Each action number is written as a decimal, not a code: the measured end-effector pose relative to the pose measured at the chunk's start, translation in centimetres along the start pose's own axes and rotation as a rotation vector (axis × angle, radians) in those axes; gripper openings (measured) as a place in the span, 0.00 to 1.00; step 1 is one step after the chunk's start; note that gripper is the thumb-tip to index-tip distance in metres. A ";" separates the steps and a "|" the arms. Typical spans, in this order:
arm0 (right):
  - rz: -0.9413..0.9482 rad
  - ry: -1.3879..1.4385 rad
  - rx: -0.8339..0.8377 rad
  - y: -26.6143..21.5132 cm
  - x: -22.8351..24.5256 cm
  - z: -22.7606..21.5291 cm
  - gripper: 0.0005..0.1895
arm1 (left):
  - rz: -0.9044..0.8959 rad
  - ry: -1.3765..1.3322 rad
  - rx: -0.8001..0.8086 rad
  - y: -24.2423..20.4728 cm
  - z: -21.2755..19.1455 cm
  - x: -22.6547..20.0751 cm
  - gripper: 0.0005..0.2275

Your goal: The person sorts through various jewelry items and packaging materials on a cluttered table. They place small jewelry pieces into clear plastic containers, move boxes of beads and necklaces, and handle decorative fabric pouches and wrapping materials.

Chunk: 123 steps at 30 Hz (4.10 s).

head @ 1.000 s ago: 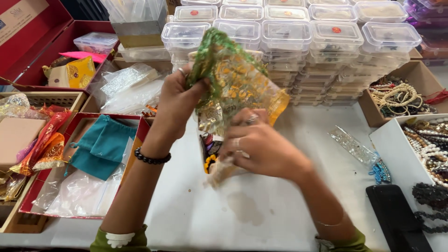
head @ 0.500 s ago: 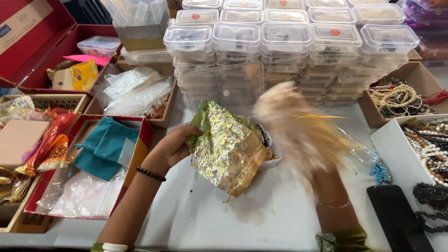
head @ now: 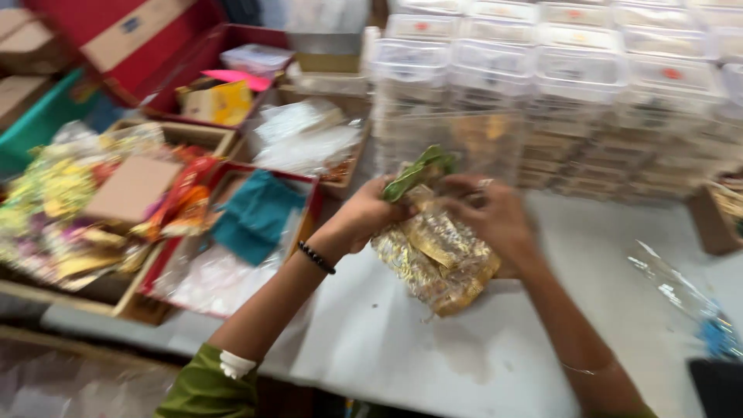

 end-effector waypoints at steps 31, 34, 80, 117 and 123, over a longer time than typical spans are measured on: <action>-1.197 -0.959 0.540 13.7 25.7 47.7 0.19 | 0.478 -1.171 -0.672 -24.3 -56.4 0.3 0.10; -1.123 -0.693 0.363 15.3 25.1 45.0 0.18 | 0.451 -1.173 -0.708 -24.2 -56.3 0.4 0.09; 0.441 0.545 -0.181 2.4 -23.4 0.0 0.18 | 0.554 1.065 -0.249 -9.3 2.7 7.7 0.61; 1.271 -0.804 -0.360 -16.4 -22.4 -27.4 0.27 | 0.134 0.787 -0.122 1.1 19.9 9.9 0.41; 1.058 -0.439 -0.299 -14.7 -18.0 -24.7 0.35 | 0.201 0.872 -0.125 1.3 21.1 9.0 0.41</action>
Point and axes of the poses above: each hand's wrist, its own y-axis towards the middle knuckle, its own z-axis out of the palm, x = y × z, the point moved 6 cm from there along y, towards the middle knuckle, and after that the axes turned 3 degrees about -x, right-handed, at the moved point
